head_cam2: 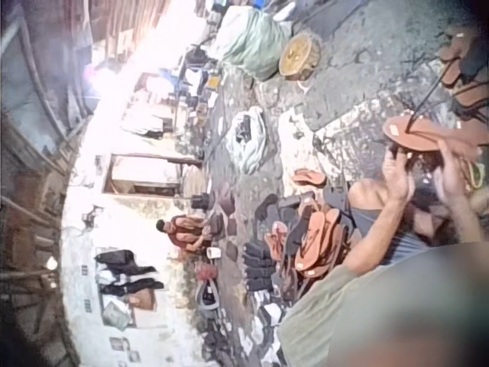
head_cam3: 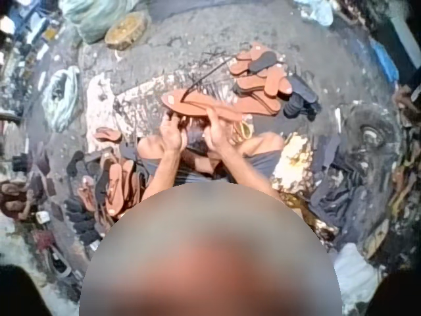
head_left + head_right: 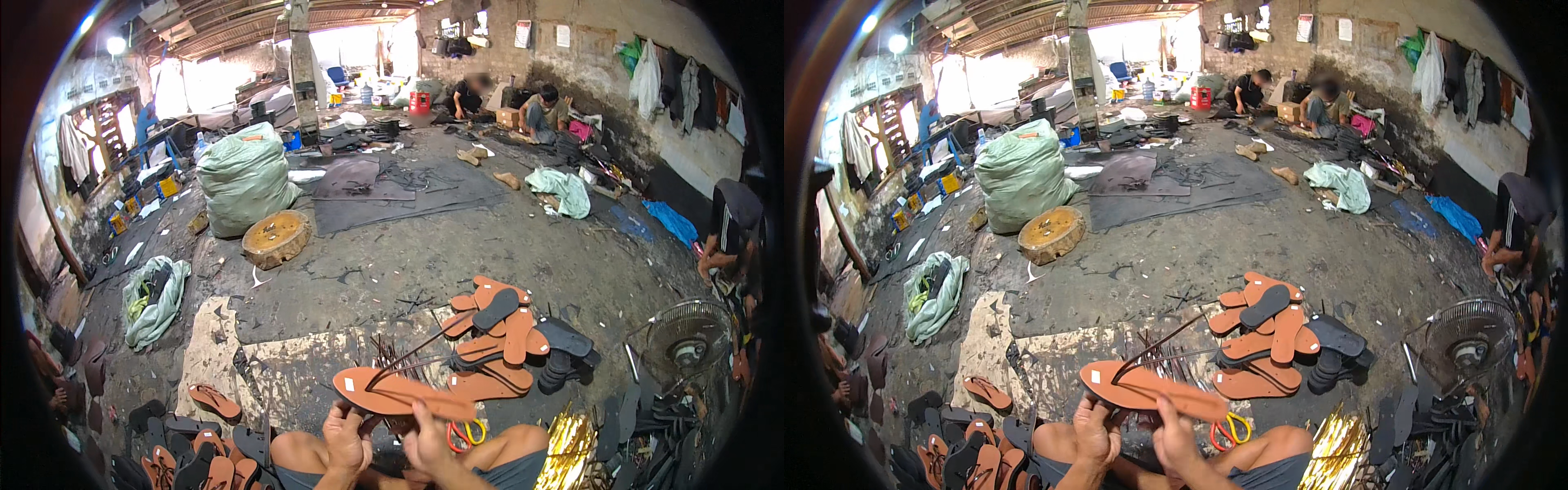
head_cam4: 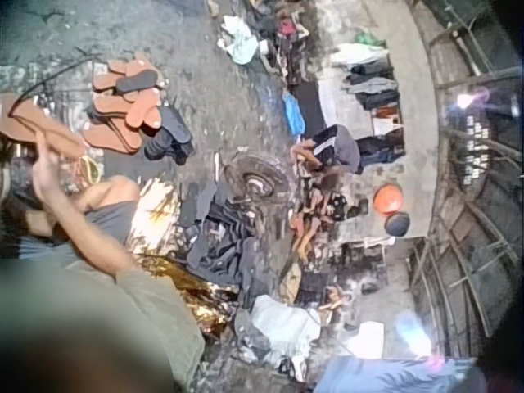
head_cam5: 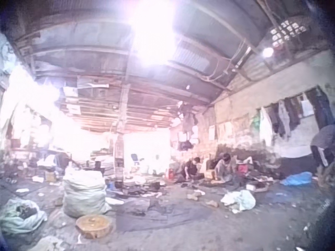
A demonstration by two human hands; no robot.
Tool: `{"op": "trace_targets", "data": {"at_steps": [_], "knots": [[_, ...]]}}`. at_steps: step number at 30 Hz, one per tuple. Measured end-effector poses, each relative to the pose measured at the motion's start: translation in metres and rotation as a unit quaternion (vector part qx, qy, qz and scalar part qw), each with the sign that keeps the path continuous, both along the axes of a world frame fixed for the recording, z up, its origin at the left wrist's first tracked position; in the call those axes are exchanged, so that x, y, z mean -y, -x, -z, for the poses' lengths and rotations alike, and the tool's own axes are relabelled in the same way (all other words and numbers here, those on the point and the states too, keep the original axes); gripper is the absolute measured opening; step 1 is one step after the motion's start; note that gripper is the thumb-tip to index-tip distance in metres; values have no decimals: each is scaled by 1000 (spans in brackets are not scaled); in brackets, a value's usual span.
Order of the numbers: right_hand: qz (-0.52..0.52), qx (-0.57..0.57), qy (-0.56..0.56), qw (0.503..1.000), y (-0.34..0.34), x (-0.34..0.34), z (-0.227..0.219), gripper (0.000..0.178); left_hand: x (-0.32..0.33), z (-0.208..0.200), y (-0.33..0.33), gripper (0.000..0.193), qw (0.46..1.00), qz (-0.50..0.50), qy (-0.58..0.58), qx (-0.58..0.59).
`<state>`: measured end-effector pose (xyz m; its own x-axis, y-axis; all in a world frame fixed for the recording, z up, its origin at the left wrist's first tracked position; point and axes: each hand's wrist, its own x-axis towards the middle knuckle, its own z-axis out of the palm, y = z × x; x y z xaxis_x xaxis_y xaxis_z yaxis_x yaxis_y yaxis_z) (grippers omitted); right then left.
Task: The person assembles flip-flops by hand, inserting straps into the sole and securing them. They repeatedly pick up soles and straps, align the strap through the sole, and press it into place. Finished flip-flops are set aside in a growing pile.
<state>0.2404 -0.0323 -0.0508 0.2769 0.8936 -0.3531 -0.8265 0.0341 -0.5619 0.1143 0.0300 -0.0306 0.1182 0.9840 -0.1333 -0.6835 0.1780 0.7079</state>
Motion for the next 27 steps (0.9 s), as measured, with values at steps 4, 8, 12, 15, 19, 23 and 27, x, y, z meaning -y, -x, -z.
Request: {"op": "trace_targets", "data": {"at_steps": [4, 8, 12, 15, 19, 23, 27], "knots": [[34, 113, -17, 993, -26, -13, 9, 32, -9, -9, 29, 39, 873, -91, -260, -402], [10, 160, -44, 986, -12, -14, -2, 35, -22, -26, 34, 38, 720, -66, -429, -542], [25, 149, -32, 988, -6, -17, 0, 31, -19, -37, 23, 22, 830, -5, -362, -425], [-52, 196, -59, 977, -28, -11, -1, 37, -14, -43, 30, 13, 962, 133, -200, -132], [-286, 360, -110, 881, -60, -1, -23, 48, -25, -53, 50, 43, 954, 241, -172, -49], [-500, 465, -120, 721, -65, -12, -56, 52, -18, -52, 48, 78, 852, 467, -88, -218], [-128, 583, 41, 801, -45, -17, -77, 31, -17, -40, 34, 66, 929, 294, -40, -223]]}}
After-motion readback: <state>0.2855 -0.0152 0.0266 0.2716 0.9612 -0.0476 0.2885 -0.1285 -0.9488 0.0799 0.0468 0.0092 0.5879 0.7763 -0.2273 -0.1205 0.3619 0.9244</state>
